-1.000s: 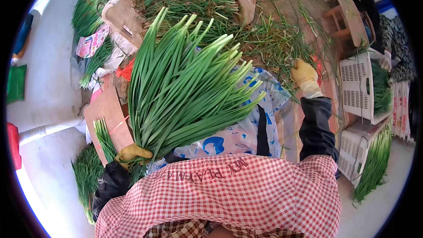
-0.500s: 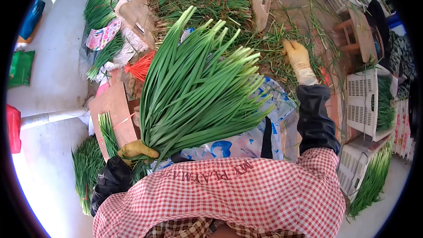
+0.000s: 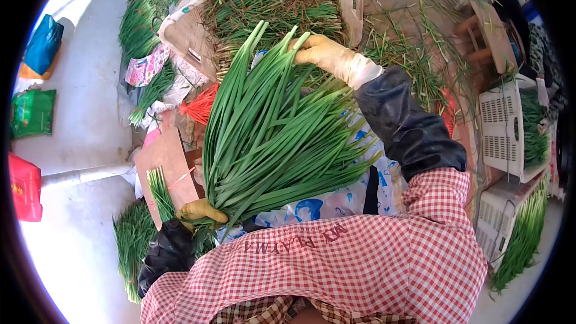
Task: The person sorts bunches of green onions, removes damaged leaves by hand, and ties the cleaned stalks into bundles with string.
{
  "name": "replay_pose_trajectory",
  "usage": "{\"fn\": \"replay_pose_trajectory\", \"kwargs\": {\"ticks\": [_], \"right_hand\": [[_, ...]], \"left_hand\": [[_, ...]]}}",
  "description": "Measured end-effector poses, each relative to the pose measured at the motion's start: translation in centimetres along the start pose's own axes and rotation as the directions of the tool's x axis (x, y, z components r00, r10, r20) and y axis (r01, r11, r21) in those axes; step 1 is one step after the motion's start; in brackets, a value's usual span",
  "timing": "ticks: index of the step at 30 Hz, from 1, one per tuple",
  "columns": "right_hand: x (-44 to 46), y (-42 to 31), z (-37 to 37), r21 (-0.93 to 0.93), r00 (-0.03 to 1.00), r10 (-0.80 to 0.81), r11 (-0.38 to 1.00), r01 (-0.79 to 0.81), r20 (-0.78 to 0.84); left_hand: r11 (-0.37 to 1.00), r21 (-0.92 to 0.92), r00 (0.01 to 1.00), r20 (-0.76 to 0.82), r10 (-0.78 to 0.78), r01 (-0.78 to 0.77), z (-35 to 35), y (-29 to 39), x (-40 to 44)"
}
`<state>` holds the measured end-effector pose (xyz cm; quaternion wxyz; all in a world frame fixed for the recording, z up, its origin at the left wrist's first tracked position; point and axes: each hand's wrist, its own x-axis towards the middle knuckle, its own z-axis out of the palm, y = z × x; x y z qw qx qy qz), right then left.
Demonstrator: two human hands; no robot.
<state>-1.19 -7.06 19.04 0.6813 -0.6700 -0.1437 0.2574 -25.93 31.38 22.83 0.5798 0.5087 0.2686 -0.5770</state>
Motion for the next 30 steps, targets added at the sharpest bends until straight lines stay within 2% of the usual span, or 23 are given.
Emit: {"fn": "replay_pose_trajectory", "kwargs": {"ticks": [1,2,4,6,7,8,10,11,12,14,15,16,18,20,22,24,27,28,30], "right_hand": [[-0.3,-0.5,0.0,-0.154,0.992,-0.017,0.988,-0.003,-0.126],[-0.3,-0.3,-0.8,-0.157,0.991,-0.015,0.988,-0.006,-0.13],[0.0,0.5,-5.0,-0.467,0.857,-0.152,0.877,-0.113,-0.492],[1.0,4.2,-12.4,-0.151,0.758,0.018,0.977,-0.152,-0.652],[0.0,2.8,-12.7,-0.21,0.783,0.046,0.952,-0.223,-0.62],[-0.2,2.0,-12.1,-0.213,0.784,0.046,0.951,-0.224,-0.619],[-1.1,-0.3,-8.2,-0.535,0.901,0.221,0.742,-0.404,-0.374],[-1.4,0.4,-7.5,-0.428,0.964,0.24,0.864,-0.266,-0.116],[-2.1,0.1,-5.9,-0.395,0.987,0.149,0.905,-0.16,-0.058],[-1.5,0.2,-5.4,-0.312,0.968,0.098,0.95,-0.023,0.229],[-1.3,0.0,-4.9,-0.274,0.958,0.048,0.961,0.033,0.283],[-1.1,-0.2,-4.5,-0.267,0.955,0.048,0.963,0.034,0.292],[-0.7,-0.8,-3.9,-0.641,0.953,0.152,0.766,0.053,0.26],[-1.0,-1.0,-3.8,-0.622,0.958,0.13,0.781,0.06,0.255],[-1.1,-0.2,-4.5,-0.479,0.965,0.057,0.875,0.075,0.254],[-2.1,0.4,-4.8,-0.407,0.976,0.016,0.91,0.076,0.217],[-3.6,1.4,-5.2,-0.15,0.975,0.117,0.985,-0.09,0.187],[-4.0,1.7,-5.0,-0.148,0.975,0.116,0.985,-0.089,0.188],[-5.1,2.0,-4.1,-0.286,0.981,0.18,0.946,-0.151,0.076]], "left_hand": [[1.0,-0.001,1.0,0.003,0.0,0.0,0.0,0.0,0.0],[1.0,0.005,1.0,-0.002,-0.015,0.015,0.1,0.4,-0.1],[0.999,0.014,1.0,-0.002,-0.031,0.031,0.1,0.6,0.0],[0.998,0.042,0.999,0.013,-0.038,0.038,-0.5,0.5,0.3],[0.999,0.041,0.999,0.015,-0.034,0.033,-0.5,0.5,0.5],[1.0,0.005,0.999,0.031,-0.02,0.02,-0.4,0.4,0.6],[1.0,-0.025,0.999,0.051,-0.018,0.019,-0.4,0.4,0.7],[0.999,-0.035,0.998,0.06,-0.013,0.016,-0.3,0.6,0.7],[0.999,-0.048,0.998,0.066,-0.008,0.011,-0.2,0.8,0.7],[0.999,-0.035,0.998,0.059,-0.018,0.02,0.3,1.4,0.4],[0.999,-0.025,0.998,0.051,-0.032,0.033,0.4,1.4,0.2],[0.999,-0.032,0.998,0.045,-0.036,0.038,0.4,1.3,0.1],[0.997,-0.041,0.998,0.018,-0.061,0.062,0.2,1.1,0.1],[0.995,0.02,0.995,0.022,-0.096,0.095,-0.8,1.0,0.3],[0.988,0.085,0.991,0.026,-0.129,0.127,0.0,1.6,0.1],[1.0,0.012,1.0,-0.003,-0.02,0.02,2.3,2.5,-0.9],[0.999,0.034,0.996,-0.084,-0.019,0.022,1.9,1.6,-1.1],[0.999,0.034,0.996,-0.086,-0.02,0.023,1.8,1.5,-1.1],[0.998,0.058,0.997,-0.076,-0.02,0.025,1.8,1.6,-1.2]]}}
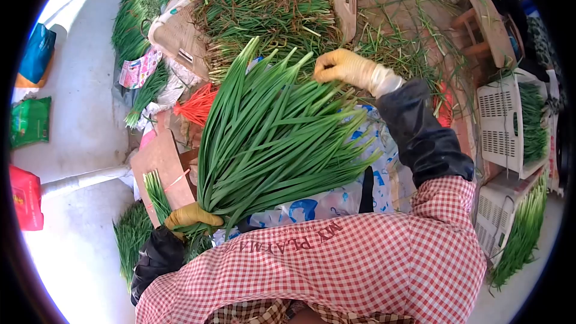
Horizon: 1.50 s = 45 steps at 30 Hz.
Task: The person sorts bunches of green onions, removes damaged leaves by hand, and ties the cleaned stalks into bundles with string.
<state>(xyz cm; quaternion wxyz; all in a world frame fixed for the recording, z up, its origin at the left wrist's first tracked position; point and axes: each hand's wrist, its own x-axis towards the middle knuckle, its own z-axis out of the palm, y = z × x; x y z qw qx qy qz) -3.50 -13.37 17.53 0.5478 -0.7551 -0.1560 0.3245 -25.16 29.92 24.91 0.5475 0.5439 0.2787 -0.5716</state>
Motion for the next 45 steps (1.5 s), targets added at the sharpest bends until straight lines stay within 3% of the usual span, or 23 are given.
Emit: {"fn": "replay_pose_trajectory", "kwargs": {"ticks": [1,2,4,5,8,12,14,16,17,18,20,22,23,24,26,30,32,34,36,39,40,42,45], "right_hand": [[0.2,0.5,0.7,-0.122,0.998,-0.035,0.992,0.029,-0.053],[0.3,0.5,1.2,-0.119,0.998,-0.035,0.993,0.028,-0.055],[0.5,0.0,2.4,-0.474,0.962,-0.1,0.88,-0.034,-0.254],[0.5,-0.5,2.8,-0.558,0.951,-0.145,0.829,-0.034,-0.274],[1.2,0.5,3.2,-0.518,0.921,-0.143,0.852,-0.072,-0.363],[1.1,4.3,-3.3,-0.507,0.712,-0.046,0.734,-0.452,-0.7],[-0.9,6.2,-5.9,-0.497,0.761,-0.009,0.762,-0.415,-0.649],[-3.2,5.3,-4.2,-0.22,0.886,-0.011,0.97,-0.103,-0.463],[-4.2,4.5,-3.1,-0.024,0.929,0.088,0.994,-0.103,-0.359],[-5.9,2.4,-1.6,0.031,0.91,0.24,0.969,-0.244,-0.339],[-6.5,6.8,-2.0,-0.071,0.848,0.12,0.981,-0.182,-0.516],[-9.3,7.6,-1.2,-0.205,0.641,0.069,0.916,-0.344,-0.765],[-10.4,8.7,-0.3,-0.053,0.645,0.096,0.977,-0.207,-0.758],[-11.4,7.8,1.2,-0.052,0.645,0.097,0.977,-0.207,-0.758],[-13.0,4.4,4.5,0.376,0.729,0.329,0.921,-0.106,-0.6],[-11.1,1.3,8.0,0.38,0.777,0.307,0.92,-0.095,-0.55],[-9.1,2.9,8.2,0.298,0.82,0.362,0.922,-0.247,-0.443],[-9.5,2.3,7.8,0.47,0.821,0.305,0.881,-0.051,-0.482],[-10.7,4.1,5.7,0.453,0.741,0.303,0.891,0.002,-0.6],[-12.5,5.8,4.9,0.14,0.751,0.138,0.988,-0.061,-0.646],[-13.0,5.5,5.7,0.131,0.776,0.124,0.99,-0.053,-0.618],[-13.1,4.5,7.9,-0.36,0.81,-0.247,0.932,0.047,-0.531],[-12.2,3.6,10.4,-0.721,0.876,-0.34,0.692,-0.013,-0.342]], "left_hand": [[1.0,0.003,1.0,-0.003,-0.002,0.002,0.2,0.4,-0.2],[0.999,0.027,1.0,-0.013,-0.027,0.027,0.7,1.1,-0.5],[0.997,0.05,0.998,-0.024,-0.052,0.053,1.1,1.5,-0.5],[0.998,0.055,0.999,-0.035,-0.034,0.036,1.1,1.4,-0.4],[0.998,0.055,0.998,-0.055,-0.002,0.005,0.7,0.8,0.0],[0.998,0.026,0.996,-0.066,-0.058,0.06,0.4,0.5,0.3],[0.999,0.028,0.999,-0.03,-0.039,0.04,0.2,0.1,0.8],[0.997,-0.048,0.996,-0.067,0.062,-0.065,1.2,0.4,0.5],[1.0,-0.008,0.998,-0.055,0.022,-0.022,-0.6,-1.0,1.6],[1.0,0.0,0.999,-0.048,0.014,-0.014,-0.9,-1.3,2.0],[0.998,-0.057,0.998,-0.063,0.031,-0.035,-1.0,-1.7,2.5],[0.994,-0.076,0.995,-0.076,0.069,-0.075,-0.5,-1.8,2.6],[0.995,-0.08,0.995,-0.085,0.053,-0.06,-1.0,-2.4,3.0],[0.996,-0.083,0.995,-0.094,0.034,-0.041,-1.4,-2.8,3.2],[0.994,-0.093,0.994,-0.094,0.05,-0.058,-1.5,-3.3,3.8],[0.98,-0.129,0.985,-0.1,0.139,-0.152,-1.8,-3.6,4.5],[0.985,-0.097,0.984,-0.119,0.133,-0.145,-1.1,-2.8,3.9],[0.977,-0.123,0.979,-0.131,0.158,-0.174,0.6,-2.1,3.3],[0.982,-0.138,0.991,-0.049,0.125,-0.13,-0.8,-2.9,3.5],[0.884,-0.294,0.915,0.067,0.397,-0.362,0.9,-2.8,3.9],[0.923,-0.262,0.943,0.103,0.316,-0.281,0.5,-2.4,3.7],[0.981,-0.129,0.989,0.009,0.145,-0.142,-0.7,-2.8,3.7],[0.987,-0.136,0.987,-0.125,-0.105,0.087,-1.7,-2.6,3.4]]}}
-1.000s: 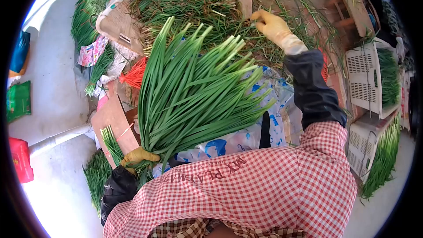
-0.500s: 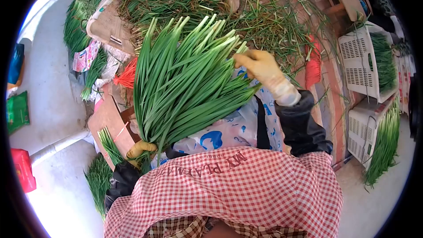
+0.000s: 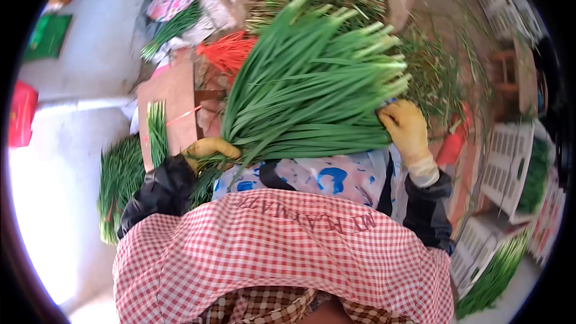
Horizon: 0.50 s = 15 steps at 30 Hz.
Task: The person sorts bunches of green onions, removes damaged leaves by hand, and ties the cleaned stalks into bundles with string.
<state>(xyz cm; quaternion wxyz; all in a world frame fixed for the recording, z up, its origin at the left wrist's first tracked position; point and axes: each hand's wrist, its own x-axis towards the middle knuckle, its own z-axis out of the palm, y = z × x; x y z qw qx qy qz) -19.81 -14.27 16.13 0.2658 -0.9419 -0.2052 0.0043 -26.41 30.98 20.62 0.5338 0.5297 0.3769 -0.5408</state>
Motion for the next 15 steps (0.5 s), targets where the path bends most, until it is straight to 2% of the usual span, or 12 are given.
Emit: {"fn": "replay_pose_trajectory", "kwargs": {"ticks": [1,2,3,4,5,6,7,9,10,11,13,15], "right_hand": [[0.3,-0.6,0.0,0.003,0.999,-0.037,0.999,0.037,0.009],[0.7,-1.0,-0.4,0.303,0.993,0.107,0.949,-0.085,-0.057],[1.2,-1.3,-0.9,0.58,0.961,0.268,0.794,-0.183,-0.064],[2.0,-0.8,-1.8,0.709,0.948,0.29,0.696,-0.114,-0.133],[3.0,-0.4,-2.9,0.813,0.926,0.326,0.58,-0.037,-0.19],[4.0,-0.6,-3.9,0.817,0.894,0.36,0.576,0.012,-0.267],[5.0,-0.7,-4.4,0.857,0.872,0.403,0.514,0.036,-0.278],[7.2,-4.5,-5.4,0.704,0.948,0.224,0.71,0.0,-0.227],[8.4,-6.7,-4.4,0.495,0.957,0.032,0.861,0.12,-0.287],[9.7,-8.9,-3.4,0.245,0.939,-0.16,0.94,0.239,-0.306],[11.3,-10.5,0.3,0.157,0.891,-0.431,0.879,0.45,-0.143],[11.4,-9.8,2.2,0.169,0.917,-0.362,0.906,0.389,-0.169]], "left_hand": [[0.997,-0.019,0.996,0.048,0.075,-0.074,-0.4,-0.7,0.7],[0.988,-0.045,0.984,0.097,0.15,-0.146,-0.9,-1.3,1.5],[0.997,0.009,0.993,0.087,0.079,-0.08,0.8,0.5,-0.6],[0.996,-0.015,0.993,0.079,0.084,-0.083,1.0,0.4,-0.4],[0.988,-0.017,0.981,0.119,0.153,-0.152,0.9,0.0,0.0],[0.975,-0.023,0.963,0.157,0.221,-0.22,1.3,0.0,-0.1],[0.981,-0.012,0.967,0.171,0.19,-0.191,1.4,0.4,-0.8],[0.982,0.021,0.975,0.122,0.184,-0.188,1.6,0.5,-1.1],[0.973,0.017,0.96,0.169,0.222,-0.228,1.5,0.4,-1.0],[0.971,0.021,0.957,0.177,0.229,-0.237,1.3,0.4,-1.0],[0.984,0.089,0.979,0.149,0.142,-0.156,1.2,0.9,-1.2],[0.969,0.172,0.982,0.096,0.161,-0.176,1.8,2.3,-3.8]]}}
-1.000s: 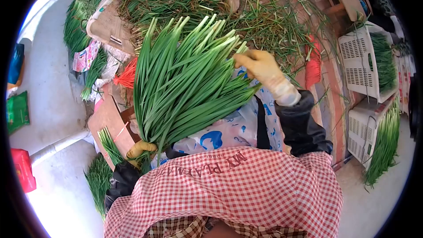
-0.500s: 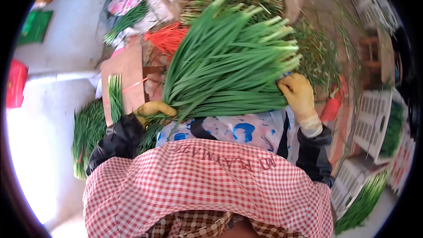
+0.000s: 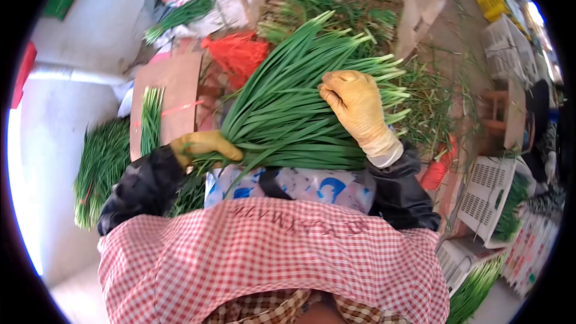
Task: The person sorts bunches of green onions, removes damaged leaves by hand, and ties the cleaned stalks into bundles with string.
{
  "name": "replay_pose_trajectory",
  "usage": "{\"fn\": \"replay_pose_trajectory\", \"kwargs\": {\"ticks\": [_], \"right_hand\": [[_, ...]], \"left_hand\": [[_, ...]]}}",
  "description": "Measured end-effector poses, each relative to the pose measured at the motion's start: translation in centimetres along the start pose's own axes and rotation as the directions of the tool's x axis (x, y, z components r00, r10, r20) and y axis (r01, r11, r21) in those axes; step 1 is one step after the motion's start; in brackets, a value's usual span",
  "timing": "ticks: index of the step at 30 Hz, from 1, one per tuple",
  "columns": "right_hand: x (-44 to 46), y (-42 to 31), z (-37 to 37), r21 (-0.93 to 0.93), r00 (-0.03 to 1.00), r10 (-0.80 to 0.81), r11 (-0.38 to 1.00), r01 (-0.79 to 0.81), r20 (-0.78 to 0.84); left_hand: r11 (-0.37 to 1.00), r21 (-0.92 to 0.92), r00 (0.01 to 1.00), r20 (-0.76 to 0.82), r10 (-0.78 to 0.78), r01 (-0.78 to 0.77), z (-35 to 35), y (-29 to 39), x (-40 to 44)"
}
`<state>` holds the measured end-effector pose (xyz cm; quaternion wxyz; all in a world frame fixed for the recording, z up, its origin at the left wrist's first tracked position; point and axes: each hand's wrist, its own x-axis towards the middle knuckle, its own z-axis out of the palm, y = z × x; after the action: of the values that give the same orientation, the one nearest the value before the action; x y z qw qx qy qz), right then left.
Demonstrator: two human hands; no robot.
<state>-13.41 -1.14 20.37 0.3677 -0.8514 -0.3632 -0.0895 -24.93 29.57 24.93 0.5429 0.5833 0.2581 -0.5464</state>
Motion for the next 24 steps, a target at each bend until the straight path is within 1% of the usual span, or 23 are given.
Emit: {"fn": "replay_pose_trajectory", "kwargs": {"ticks": [1,2,4,5,6,8,9,10,12,13,14,15,16,17,18,19,20,21,22,23,24], "right_hand": [[0.1,0.5,-0.7,0.051,0.996,0.086,0.995,-0.085,-0.02],[-0.7,1.8,-1.0,0.076,0.981,0.127,0.99,-0.117,-0.148],[-2.7,4.0,-2.9,0.051,0.894,0.307,0.95,-0.308,-0.328],[-4.5,5.8,-3.7,0.086,0.818,0.401,0.911,-0.404,-0.413],[-6.8,8.0,-4.5,0.131,0.724,0.483,0.863,-0.487,-0.492],[-12.3,12.2,-6.2,0.416,0.494,0.673,0.734,-0.536,-0.55],[-15.8,14.4,-7.3,0.525,0.347,0.759,0.639,-0.563,-0.552],[-19.7,16.2,-8.0,0.628,0.188,0.824,0.536,-0.564,-0.534],[-27.9,18.3,-8.4,0.788,-0.053,0.841,0.48,-0.386,-0.539],[-35.7,22.7,-6.6,0.49,-0.05,0.811,0.302,-0.817,-0.583],[-43.4,27.0,-4.9,0.067,-0.047,0.778,-0.006,-0.998,-0.626],[-43.7,24.8,-4.4,0.061,-0.143,0.821,-0.131,-0.99,-0.552],[-41.6,21.5,-3.3,0.223,-0.175,0.893,-0.086,-0.971,-0.414],[-37.6,17.4,-1.9,0.427,-0.139,0.953,-0.01,-0.904,-0.271],[-32.8,13.5,-1.7,0.576,-0.034,0.991,0.047,-0.816,-0.129],[-28.7,11.0,-1.1,0.747,0.102,0.995,0.071,-0.661,-0.004],[-22.9,6.2,-3.3,0.77,0.267,0.956,0.081,-0.633,0.119],[-18.9,3.8,-3.8,0.79,0.378,0.911,0.106,-0.604,0.166],[-15.9,3.2,-3.8,0.857,0.489,0.825,0.01,-0.515,0.284],[-13.6,2.7,-3.8,0.899,0.633,0.713,0.01,-0.437,0.299],[-10.6,1.9,-4.1,0.931,0.651,0.686,-0.109,-0.349,0.324]], "left_hand": [[0.998,0.059,0.999,-0.046,0.013,-0.01,0.1,2.2,-1.8],[0.994,0.106,0.995,-0.093,0.025,-0.015,0.0,3.9,-2.9],[0.956,0.219,0.98,0.051,0.19,-0.197,-4.9,5.5,-1.5],[0.92,0.344,0.98,0.01,0.198,-0.19,-4.5,9.1,-3.1],[0.868,0.465,0.976,-0.032,0.214,-0.175,-3.6,13.5,-5.1],[0.643,0.711,0.952,0.129,0.279,-0.285,-4.2,21.2,-5.0],[0.533,0.792,0.947,0.17,0.274,-0.296,-3.3,25.3,-5.3],[0.444,0.849,0.946,0.175,0.273,-0.286,-1.7,27.8,-5.6],[0.254,0.936,0.947,0.173,0.271,-0.244,2.7,33.2,-6.1],[0.157,0.964,0.946,0.167,0.279,-0.217,5.3,35.5,-6.6],[0.065,0.979,0.941,0.167,0.294,-0.193,7.8,37.2,-7.1],[-0.025,0.986,0.935,0.162,0.317,-0.163,10.5,38.8,-7.8],[-0.105,0.985,0.924,0.164,0.345,-0.135,13.2,40.0,-8.7],[-0.176,0.977,0.906,0.183,0.383,-0.124,12.9,39.9,-9.4],[-0.246,0.964,0.889,0.194,0.415,-0.095,15.0,40.6,-10.5],[-0.305,0.95,0.871,0.205,0.447,-0.068,16.7,40.9,-11.5],[-0.354,0.935,0.851,0.214,0.479,-0.036,18.3,41.1,-12.5],[-0.396,0.918,0.83,0.226,0.51,-0.007,19.6,41.1,-13.5],[-0.433,0.901,0.805,0.242,0.542,0.021,20.6,40.7,-14.3],[-0.46,0.887,0.777,0.256,0.575,0.048,21.2,40.1,-15.1],[-0.484,0.871,0.749,0.27,0.606,0.077,21.5,39.3,-15.7]]}}
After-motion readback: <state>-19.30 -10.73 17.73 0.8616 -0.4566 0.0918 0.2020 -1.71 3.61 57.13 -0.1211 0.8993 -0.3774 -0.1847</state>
